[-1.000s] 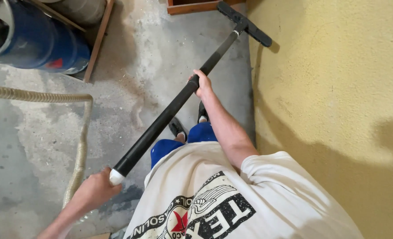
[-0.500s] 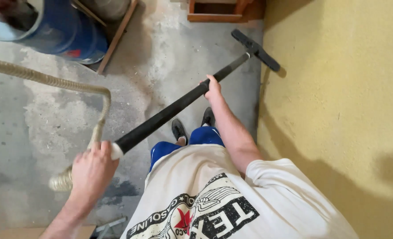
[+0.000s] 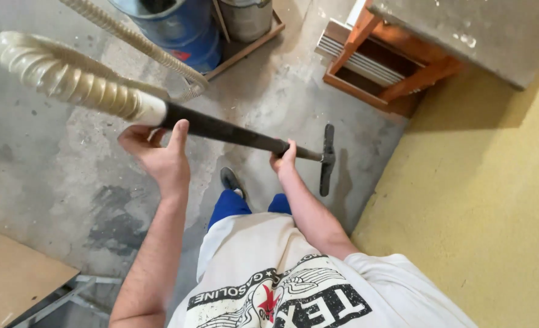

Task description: Vacuuming sawdust and debris from a workshop floor using a shop vacuum with different attachments.

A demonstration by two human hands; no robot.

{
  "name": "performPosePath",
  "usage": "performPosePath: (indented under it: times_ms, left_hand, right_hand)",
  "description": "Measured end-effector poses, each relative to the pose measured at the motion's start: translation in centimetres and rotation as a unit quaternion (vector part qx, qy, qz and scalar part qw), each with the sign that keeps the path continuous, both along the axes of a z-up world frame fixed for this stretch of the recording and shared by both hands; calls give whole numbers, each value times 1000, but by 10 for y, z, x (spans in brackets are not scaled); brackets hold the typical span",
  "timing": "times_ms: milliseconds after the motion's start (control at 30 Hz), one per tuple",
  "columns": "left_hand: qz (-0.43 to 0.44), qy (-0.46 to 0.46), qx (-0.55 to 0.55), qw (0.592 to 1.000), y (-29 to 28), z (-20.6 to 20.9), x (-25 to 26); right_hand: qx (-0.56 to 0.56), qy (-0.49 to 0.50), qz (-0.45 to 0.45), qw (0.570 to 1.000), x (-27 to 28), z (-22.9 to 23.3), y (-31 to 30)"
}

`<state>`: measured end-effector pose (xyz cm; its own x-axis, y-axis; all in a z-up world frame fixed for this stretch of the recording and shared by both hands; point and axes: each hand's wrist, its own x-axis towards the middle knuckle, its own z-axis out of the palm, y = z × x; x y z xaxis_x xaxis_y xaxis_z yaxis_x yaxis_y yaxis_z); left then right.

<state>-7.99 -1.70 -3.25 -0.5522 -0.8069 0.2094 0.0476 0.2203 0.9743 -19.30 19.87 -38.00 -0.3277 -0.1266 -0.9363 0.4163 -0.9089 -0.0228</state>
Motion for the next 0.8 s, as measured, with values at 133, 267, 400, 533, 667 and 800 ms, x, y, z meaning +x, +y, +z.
performPosePath:
  times_ms: [133, 267, 400, 533, 667, 800]
  left_hand:
    - [55, 153, 32, 986, -27, 52, -36]
    - [-12, 235, 63, 970, -107, 18, -70]
    - [-78, 180, -23, 980, -167, 8, -112]
    - [-171, 156, -40, 972, -209, 7, -160]
    - [-169, 111, -23, 979, -229, -3, -191]
    - [-197, 58, -75, 976, -255, -25, -226]
  right_hand:
    - [-19, -9, 112, 994, 10, 21, -69]
    - [42, 74, 439, 894, -17, 49, -122]
    - [233, 213, 673, 668, -82, -54, -126]
    - [415, 270, 698, 517, -190, -101, -117]
    - [508, 286, 728, 360, -287, -69, -135]
    - [520, 352, 743, 229, -401, -82, -188]
